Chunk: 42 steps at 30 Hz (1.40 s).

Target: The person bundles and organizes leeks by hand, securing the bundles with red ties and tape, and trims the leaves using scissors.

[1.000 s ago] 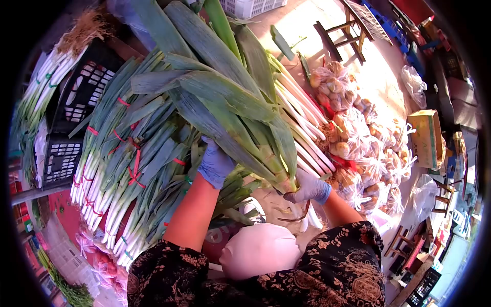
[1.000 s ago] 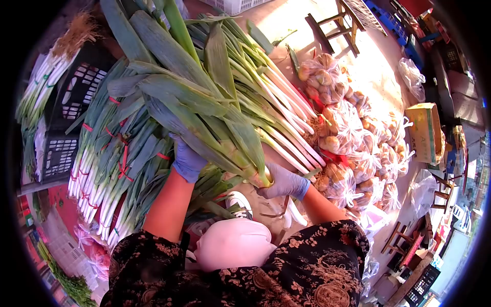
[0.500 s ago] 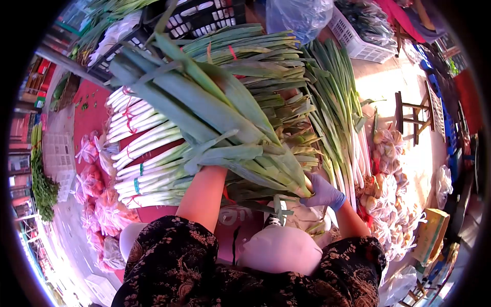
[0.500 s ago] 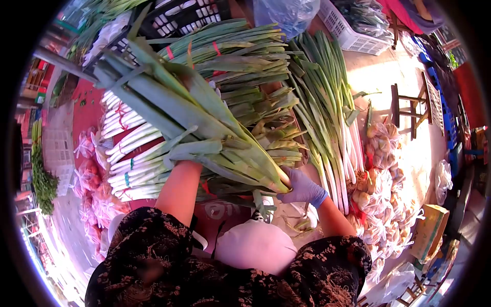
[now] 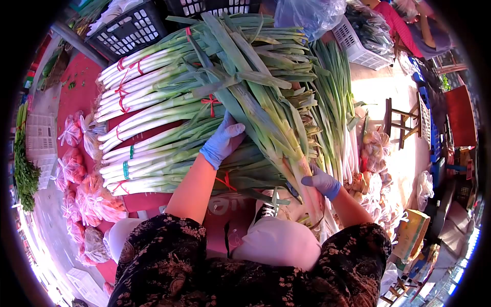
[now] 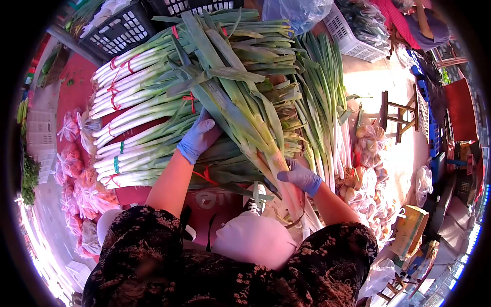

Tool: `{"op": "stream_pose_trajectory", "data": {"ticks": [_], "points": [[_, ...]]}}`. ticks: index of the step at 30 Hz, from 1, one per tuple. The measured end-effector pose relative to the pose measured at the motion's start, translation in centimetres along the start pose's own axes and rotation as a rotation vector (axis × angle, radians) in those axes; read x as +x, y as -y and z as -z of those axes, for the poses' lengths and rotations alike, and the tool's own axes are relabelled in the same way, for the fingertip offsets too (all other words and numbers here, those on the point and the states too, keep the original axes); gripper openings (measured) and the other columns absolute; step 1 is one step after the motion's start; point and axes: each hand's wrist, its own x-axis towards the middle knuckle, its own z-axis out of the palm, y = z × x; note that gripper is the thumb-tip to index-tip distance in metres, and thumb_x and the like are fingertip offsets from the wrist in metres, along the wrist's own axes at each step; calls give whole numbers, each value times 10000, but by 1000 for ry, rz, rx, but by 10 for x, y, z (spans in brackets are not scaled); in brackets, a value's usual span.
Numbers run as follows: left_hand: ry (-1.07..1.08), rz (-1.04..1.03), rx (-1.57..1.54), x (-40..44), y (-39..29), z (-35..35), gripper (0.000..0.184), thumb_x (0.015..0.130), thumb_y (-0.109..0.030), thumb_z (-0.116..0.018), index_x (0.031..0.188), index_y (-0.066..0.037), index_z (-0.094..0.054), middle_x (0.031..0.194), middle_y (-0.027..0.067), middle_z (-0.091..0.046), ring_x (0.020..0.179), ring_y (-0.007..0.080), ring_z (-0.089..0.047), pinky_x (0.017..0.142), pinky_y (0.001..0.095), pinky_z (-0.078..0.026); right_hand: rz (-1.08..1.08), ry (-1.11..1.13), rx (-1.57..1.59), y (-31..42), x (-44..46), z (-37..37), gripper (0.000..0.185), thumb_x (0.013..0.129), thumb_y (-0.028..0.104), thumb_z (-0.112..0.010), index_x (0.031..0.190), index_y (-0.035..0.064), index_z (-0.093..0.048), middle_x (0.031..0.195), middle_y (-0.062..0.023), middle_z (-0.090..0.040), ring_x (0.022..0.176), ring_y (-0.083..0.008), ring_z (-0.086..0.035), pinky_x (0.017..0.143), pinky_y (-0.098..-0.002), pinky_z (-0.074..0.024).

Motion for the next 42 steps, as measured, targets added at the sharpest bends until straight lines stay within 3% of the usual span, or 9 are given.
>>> {"op": "stream_pose_trajectory", "data": {"ticks": [11,16,19,20,22,25,34,37,42], "points": [[-319,-122,-222,7,-11,53,695,760,-529,-624,1252,-76,-436,1240,96,-502,1136,285,-474,994,444,-371,189,69,-873,29,18,6,874,659,194,-681,1382,6,-226,1138,-144,-549,1032,-167,-509,896,-284,-398],[-329,-106,-159,6,-9,38,659,751,-492,-653,1234,-90,-452,1225,86,-514,1127,281,-481,997,445,-365,9,-115,-1326,52,33,9,769,611,486,-729,1171,8,-506,972,-228,-608,925,-348,-589,839,-360,-451],[-249,-63,-150,5,-8,37,585,768,-422,-659,1220,-103,-468,1178,71,-541,1100,263,-500,979,428,-381,341,-213,-1269,59,36,-8,713,580,421,-786,1104,-7,-561,900,-203,-631,866,-320,-607,796,-371,-462],[-211,-40,-154,7,-7,40,533,783,-378,-656,1204,-103,-481,1145,68,-556,1078,247,-515,960,412,-399,189,-259,-1254,73,34,-16,910,518,500,-813,1208,0,-493,1038,-212,-593,976,-312,-575,856,-366,-435],[-299,90,-152,9,-10,32,462,803,-335,-647,1180,-110,-504,1099,68,-579,1028,230,-545,906,382,-444,720,-361,-1084,70,50,-15,1155,456,587,-805,1341,11,-336,1218,-212,-487,1133,-305,-480,949,-354,-378],[-54,79,34,10,-10,28,486,807,-317,-649,1211,-103,-482,1130,79,-564,1044,229,-539,898,376,-453,861,-274,-904,94,51,-39,1317,464,544,-818,1409,-6,-83,1355,-233,-327,1241,-334,-374,1028,-385,-308],[10,169,245,10,-20,-9,787,657,-325,-762,1292,-50,-388,1245,94,-480,1142,250,-472,984,372,-377,1125,-447,-480,106,89,-65,559,864,351,-562,1214,-66,-435,1028,-187,-604,996,-260,-577,868,-333,-425],[-47,53,331,13,-8,-23,774,611,-188,-791,1271,-54,-409,1169,63,-519,1073,201,-504,924,338,-419,1071,-545,-535,125,79,-82,503,885,359,-529,1176,-47,-470,951,-182,-624,948,-267,-595,824,-338,-434],[-98,-17,342,7,6,-33,976,536,-325,-855,1317,-45,-342,1207,58,-477,1119,183,-437,968,335,-374,1015,-569,-642,117,90,-95,439,915,374,-439,1147,9,-511,922,-245,-594,888,-412,-559,753,-430,-439]]}}
